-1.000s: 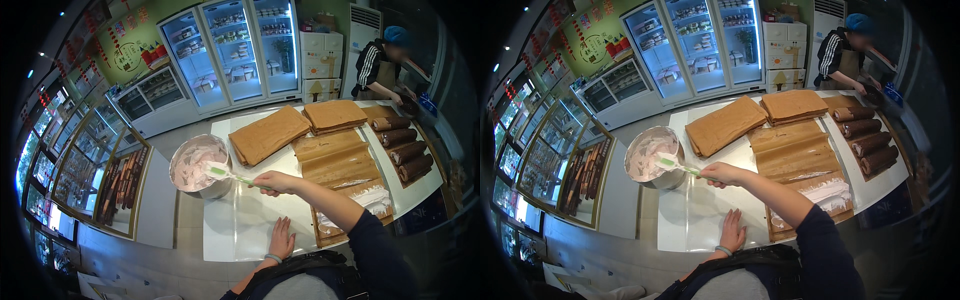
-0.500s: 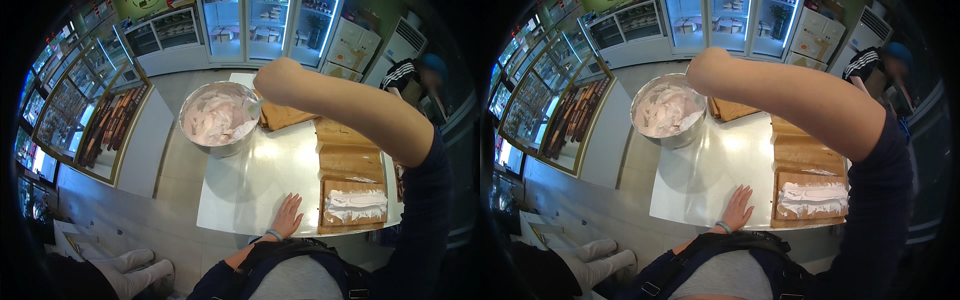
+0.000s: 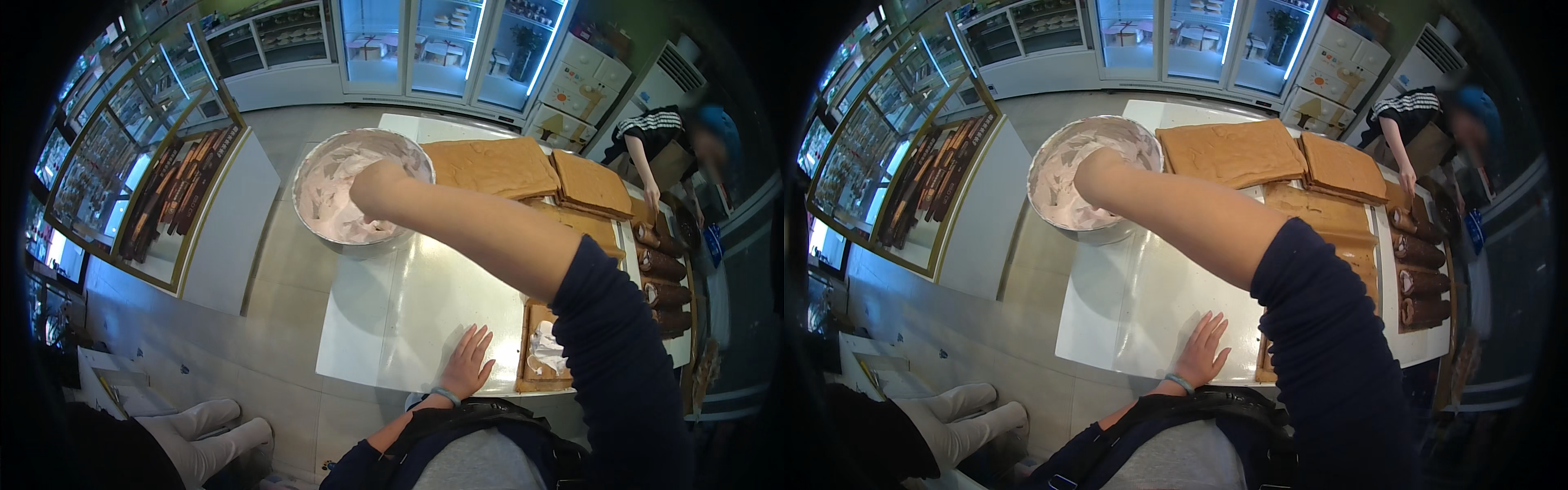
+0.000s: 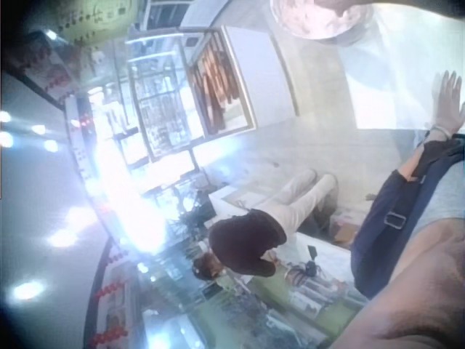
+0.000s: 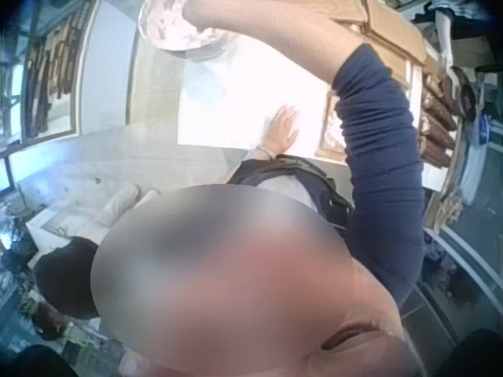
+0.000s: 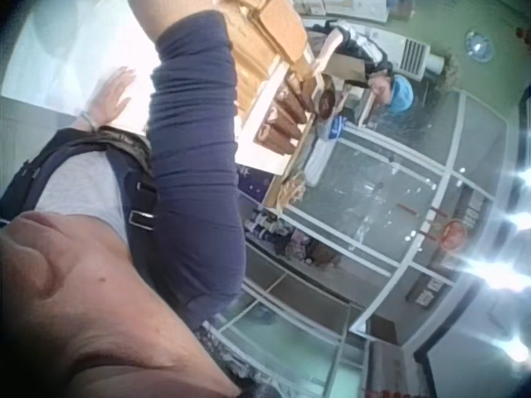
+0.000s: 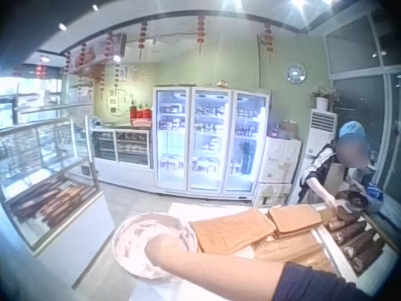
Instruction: The person spreads white cream onto flat brown sheets using a spatula, then rolls each sheet into a cylindrical roll. The finished rolls are placed on a tray. The process is repeated for multiple sheets.
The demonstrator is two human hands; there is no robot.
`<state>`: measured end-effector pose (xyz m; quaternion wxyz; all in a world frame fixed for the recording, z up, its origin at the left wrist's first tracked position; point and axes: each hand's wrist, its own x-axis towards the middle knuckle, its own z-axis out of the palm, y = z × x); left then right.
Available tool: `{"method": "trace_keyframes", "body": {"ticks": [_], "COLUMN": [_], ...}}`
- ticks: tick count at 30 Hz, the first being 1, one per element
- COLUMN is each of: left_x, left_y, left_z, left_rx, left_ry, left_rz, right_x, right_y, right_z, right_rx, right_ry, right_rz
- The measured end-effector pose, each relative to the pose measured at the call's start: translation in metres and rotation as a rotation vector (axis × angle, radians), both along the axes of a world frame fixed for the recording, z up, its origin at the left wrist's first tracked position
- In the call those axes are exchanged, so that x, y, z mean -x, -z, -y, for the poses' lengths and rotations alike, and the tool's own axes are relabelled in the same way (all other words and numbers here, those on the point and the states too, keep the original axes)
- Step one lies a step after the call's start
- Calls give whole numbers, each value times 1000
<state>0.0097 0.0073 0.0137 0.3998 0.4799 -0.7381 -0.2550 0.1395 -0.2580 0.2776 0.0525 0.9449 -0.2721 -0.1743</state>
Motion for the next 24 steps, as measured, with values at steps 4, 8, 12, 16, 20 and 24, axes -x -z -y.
{"method": "trace_keyframes", "body": {"ticks": [4,8,12,16,20,24], "left_x": [1,11,10,25,76,107], "left_y": [10,21,1,-19,-20,-28], "left_z": [-5,-9,-13,-22,-34,-33], "left_rx": [-47,101,12,-464,-906,-1121], "left_ry": [-16,-158,-108,-48,-155,-288], "left_rz": [33,294,187,51,-416,-599], "right_x": [52,171,360,558,674,714], "right_y": [28,67,129,163,208,240], "right_z": [-43,-167,-260,-323,-358,-367], "right_rx": [296,-30,-335,-3,-1,-601], "right_ry": [-245,-307,195,1099,1600,1826], "right_rz": [705,1378,1209,1416,1522,1615]}}
